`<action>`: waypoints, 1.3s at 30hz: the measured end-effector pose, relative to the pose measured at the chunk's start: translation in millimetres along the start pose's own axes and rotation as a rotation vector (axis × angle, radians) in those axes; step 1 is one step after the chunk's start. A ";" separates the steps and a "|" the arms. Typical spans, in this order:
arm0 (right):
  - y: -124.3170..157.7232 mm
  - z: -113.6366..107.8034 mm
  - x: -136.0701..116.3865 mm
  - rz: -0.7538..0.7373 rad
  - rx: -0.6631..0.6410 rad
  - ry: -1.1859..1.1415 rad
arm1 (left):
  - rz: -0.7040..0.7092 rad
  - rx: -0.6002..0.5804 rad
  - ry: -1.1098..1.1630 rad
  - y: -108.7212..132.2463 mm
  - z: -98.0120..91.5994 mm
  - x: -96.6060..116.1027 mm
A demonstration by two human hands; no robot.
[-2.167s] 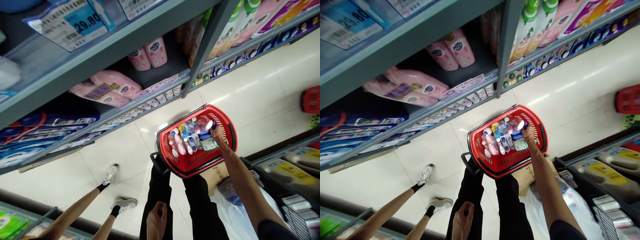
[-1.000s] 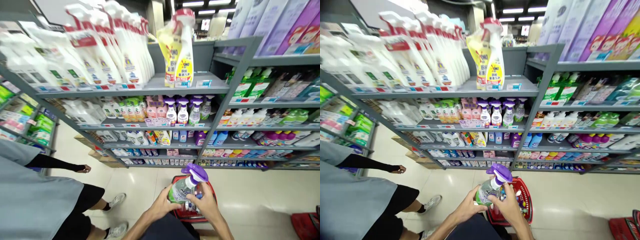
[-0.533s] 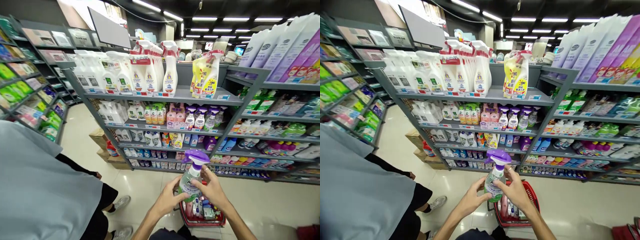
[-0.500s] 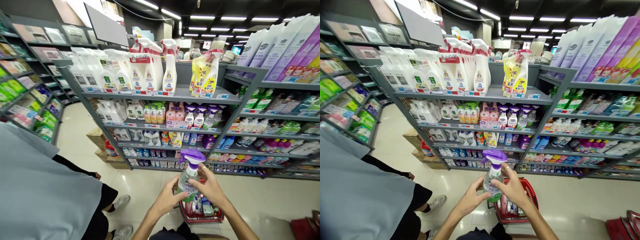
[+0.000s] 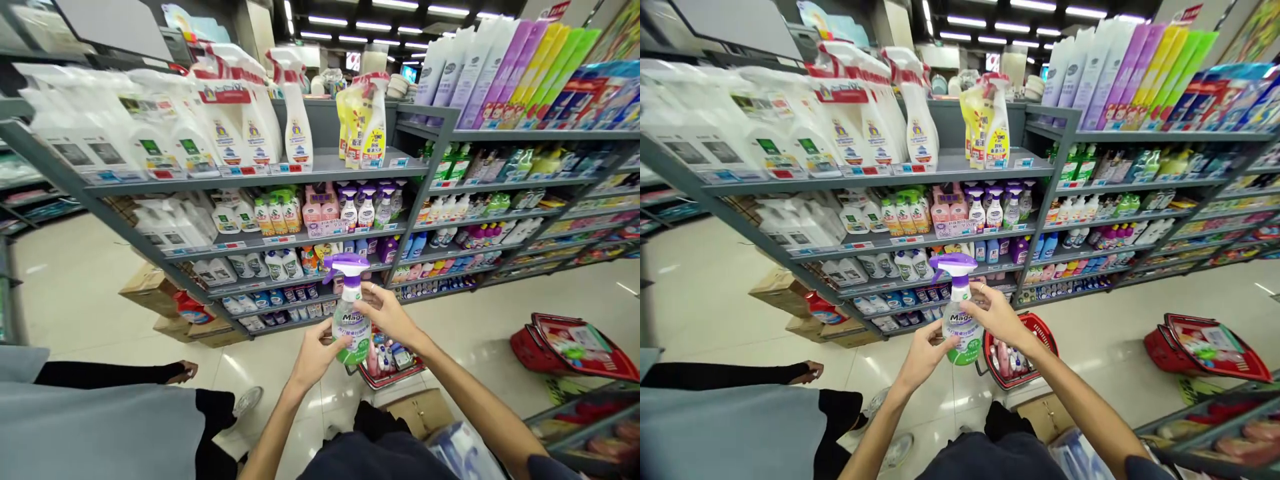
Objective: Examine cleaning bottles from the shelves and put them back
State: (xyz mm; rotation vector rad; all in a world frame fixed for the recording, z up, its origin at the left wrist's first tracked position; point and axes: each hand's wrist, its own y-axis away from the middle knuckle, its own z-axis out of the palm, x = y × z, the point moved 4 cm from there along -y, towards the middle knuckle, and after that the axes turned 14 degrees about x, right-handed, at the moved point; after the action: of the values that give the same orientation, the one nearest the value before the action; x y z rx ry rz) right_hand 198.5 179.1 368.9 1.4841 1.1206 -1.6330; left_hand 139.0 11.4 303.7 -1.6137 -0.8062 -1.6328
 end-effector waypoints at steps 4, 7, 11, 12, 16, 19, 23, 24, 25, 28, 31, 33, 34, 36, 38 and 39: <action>-19.5 -7.1 -9.5 -0.002 -0.009 -0.055 | 0.051 -0.018 0.060 -25.0 4.8 18.8; -37.0 -20.8 -15.7 -0.022 -0.012 -0.072 | 0.055 -0.032 0.066 -43.3 14.4 31.4; -63.8 -47.3 -14.7 -0.036 0.003 -0.059 | 0.031 -0.047 0.057 -67.0 33.7 39.4; -71.0 -54.7 -13.4 -0.037 0.003 -0.060 | 0.032 -0.049 0.055 -73.7 39.2 40.4; -101.1 -84.9 -6.6 -0.055 -0.051 -0.080 | 0.056 -0.039 0.036 -104.3 63.5 40.7; -122.9 -108.2 3.5 -0.060 -0.088 -0.085 | 0.039 -0.009 0.015 -126.0 82.2 33.5; -146.5 -137.3 25.6 -0.036 -0.101 -0.073 | 0.019 0.002 -0.015 -147.7 106.2 16.4; -151.7 -145.0 31.3 -0.035 -0.084 -0.062 | 0.021 -0.001 -0.025 -153.0 112.1 12.1; -156.8 -152.9 36.2 -0.040 -0.064 -0.048 | 0.024 -0.004 -0.035 -159.0 118.0 7.9; -172.6 -179.1 43.7 -0.070 0.012 -0.016 | 0.032 -0.030 -0.068 -183.2 137.5 -3.5; -189.2 -209.6 39.5 -0.107 0.095 0.083 | 0.051 -0.071 -0.085 -218.5 160.3 -13.7; -200.8 -232.4 32.7 -0.139 0.161 0.225 | 0.082 -0.097 -0.103 -246.9 176.9 -18.7; -206.9 -243.9 29.2 -0.157 0.194 0.306 | 0.103 -0.107 -0.125 -262.2 185.4 -20.2; -220.6 -265.3 23.2 -0.202 0.253 0.434 | 0.180 -0.118 -0.213 -294.4 202.6 -19.5; -237.2 -283.4 18.8 -0.274 0.319 0.530 | 0.297 -0.115 -0.338 -328.1 219.8 -12.9; -246.6 -290.6 16.9 -0.322 0.352 0.567 | 0.358 -0.109 -0.390 -345.3 228.4 -7.7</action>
State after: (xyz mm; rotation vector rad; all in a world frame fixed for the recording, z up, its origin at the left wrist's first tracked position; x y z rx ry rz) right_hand 99.9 546.8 394.7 2.1799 1.4889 -1.7363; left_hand -15.7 395.2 317.5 -2.0550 -0.5757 -1.1441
